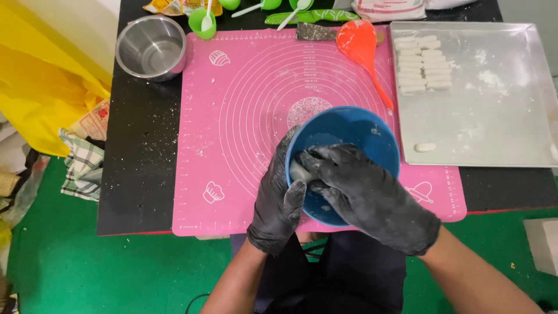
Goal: Kneading and shaping a small piece of dough in a blue bowl on a silicone mat.
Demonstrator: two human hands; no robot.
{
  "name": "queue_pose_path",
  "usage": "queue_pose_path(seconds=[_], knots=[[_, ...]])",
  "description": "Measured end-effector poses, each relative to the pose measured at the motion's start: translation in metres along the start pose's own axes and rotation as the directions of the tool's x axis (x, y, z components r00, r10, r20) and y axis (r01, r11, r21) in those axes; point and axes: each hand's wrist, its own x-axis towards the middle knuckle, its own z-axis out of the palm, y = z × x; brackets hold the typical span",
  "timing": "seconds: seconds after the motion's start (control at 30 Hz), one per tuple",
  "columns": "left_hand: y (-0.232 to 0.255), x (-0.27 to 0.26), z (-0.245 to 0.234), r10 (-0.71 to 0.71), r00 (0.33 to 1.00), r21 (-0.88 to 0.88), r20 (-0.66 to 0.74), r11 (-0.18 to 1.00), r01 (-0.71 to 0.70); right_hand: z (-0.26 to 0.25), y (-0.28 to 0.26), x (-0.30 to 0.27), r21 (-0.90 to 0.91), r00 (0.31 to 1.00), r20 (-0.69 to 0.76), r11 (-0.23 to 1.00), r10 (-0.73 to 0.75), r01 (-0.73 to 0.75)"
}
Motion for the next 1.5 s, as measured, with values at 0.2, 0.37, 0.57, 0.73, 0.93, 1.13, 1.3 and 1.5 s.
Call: queue_pose_path(seconds=[0.2,0.37,0.57,0.73,0.93,1.13,1.3,1.5], knots=[[-0.003,0.003,0.001,0.007,1.000,-0.027,0.017,1.000,-0.007,-0.011,-0.002,-0.006,-0.103,0.992,0.013,0.987,0.125,-0.123],[-0.006,0.003,0.003,0.026,0.999,-0.001,0.031,1.000,-0.026,-0.005,0.013,-0.007,-0.174,0.997,0.025,0.983,0.068,-0.063],[-0.011,0.001,0.002,0.003,1.000,0.011,0.027,1.000,-0.004,-0.006,-0.018,0.000,-0.607,0.982,0.155,0.775,-0.103,0.177],[-0.012,0.001,0.002,-0.009,1.000,0.028,0.030,1.000,0.008,0.017,-0.010,0.013,-0.151,0.997,0.057,0.988,0.048,-0.039],[-0.006,0.003,0.003,-0.016,0.999,0.048,0.040,0.999,0.015,0.010,-0.020,0.026,-0.344,0.924,0.120,0.888,0.363,-0.304],[0.003,-0.001,0.003,-0.010,1.000,0.077,0.023,0.997,0.009,-0.014,-0.002,0.027,0.162,0.766,0.202,0.751,0.610,-0.640],[0.005,0.001,0.001,-0.023,0.999,0.101,0.025,0.995,0.020,-0.003,-0.030,0.032,0.166,0.870,0.084,0.854,0.485,-0.492],[0.007,0.002,0.004,-0.039,0.998,0.137,0.048,0.990,0.032,0.018,-0.002,-0.007,-0.504,0.970,-0.140,0.858,-0.197,0.102]])
